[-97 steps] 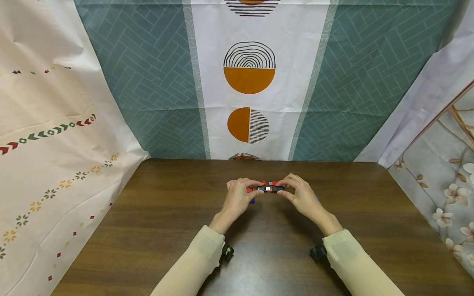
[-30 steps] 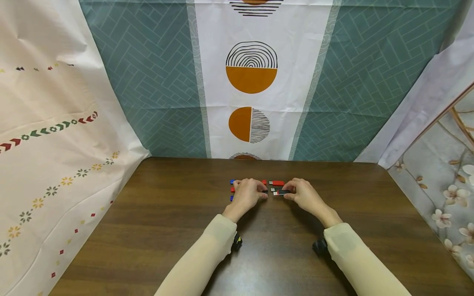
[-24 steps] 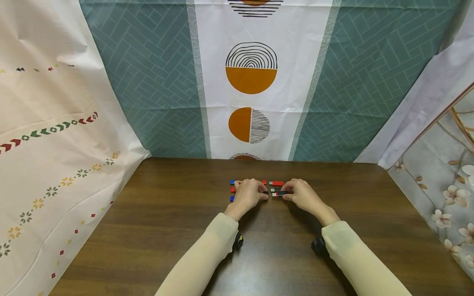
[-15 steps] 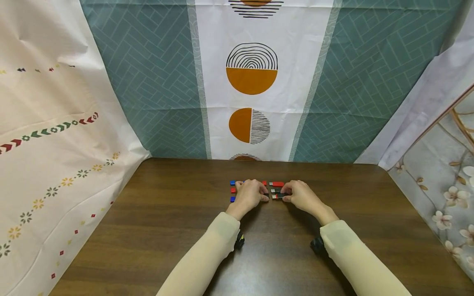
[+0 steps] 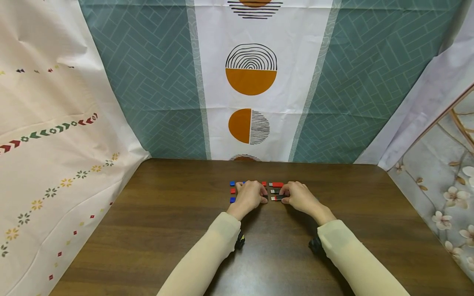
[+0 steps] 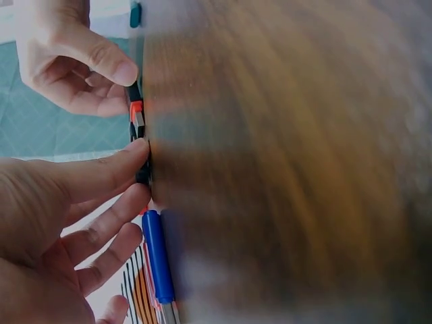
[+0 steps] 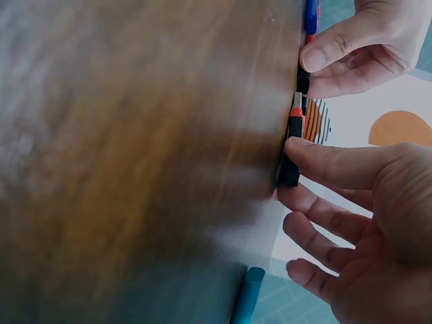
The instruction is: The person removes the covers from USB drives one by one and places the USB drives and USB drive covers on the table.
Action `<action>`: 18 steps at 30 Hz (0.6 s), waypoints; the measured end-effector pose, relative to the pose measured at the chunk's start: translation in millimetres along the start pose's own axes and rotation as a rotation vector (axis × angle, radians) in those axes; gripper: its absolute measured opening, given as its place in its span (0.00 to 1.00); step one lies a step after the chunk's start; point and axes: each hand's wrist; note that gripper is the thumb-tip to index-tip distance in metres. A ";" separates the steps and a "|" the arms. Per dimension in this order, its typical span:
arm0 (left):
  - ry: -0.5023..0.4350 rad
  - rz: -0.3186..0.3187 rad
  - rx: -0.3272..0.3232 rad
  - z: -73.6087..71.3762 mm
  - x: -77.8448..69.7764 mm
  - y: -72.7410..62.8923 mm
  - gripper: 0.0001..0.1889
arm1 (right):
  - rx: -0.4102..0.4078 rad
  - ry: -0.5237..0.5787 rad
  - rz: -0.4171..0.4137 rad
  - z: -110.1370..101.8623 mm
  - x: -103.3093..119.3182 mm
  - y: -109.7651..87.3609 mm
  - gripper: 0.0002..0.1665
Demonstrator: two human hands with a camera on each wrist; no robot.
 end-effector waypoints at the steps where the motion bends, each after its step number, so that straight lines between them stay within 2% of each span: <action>1: 0.004 0.000 -0.001 -0.2 -0.2 -0.2 0.08 | 0.002 -0.001 0.000 0.3 0.0 0.4 0.07; 9: 0.002 0.003 -0.003 -1.0 -0.4 -0.9 0.08 | 0.016 -0.001 -0.001 1.4 -1.0 1.3 0.08; 18: -0.038 0.006 -0.014 -2.0 0.9 -0.3 0.09 | -0.020 0.035 -0.029 -5.1 -1.4 -1.9 0.07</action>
Point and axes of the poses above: each hand's wrist, its own y-axis towards the middle knuckle, its own z-axis out of the palm, x = y × z, and after that the axes turned 14 degrees about -z, right-handed
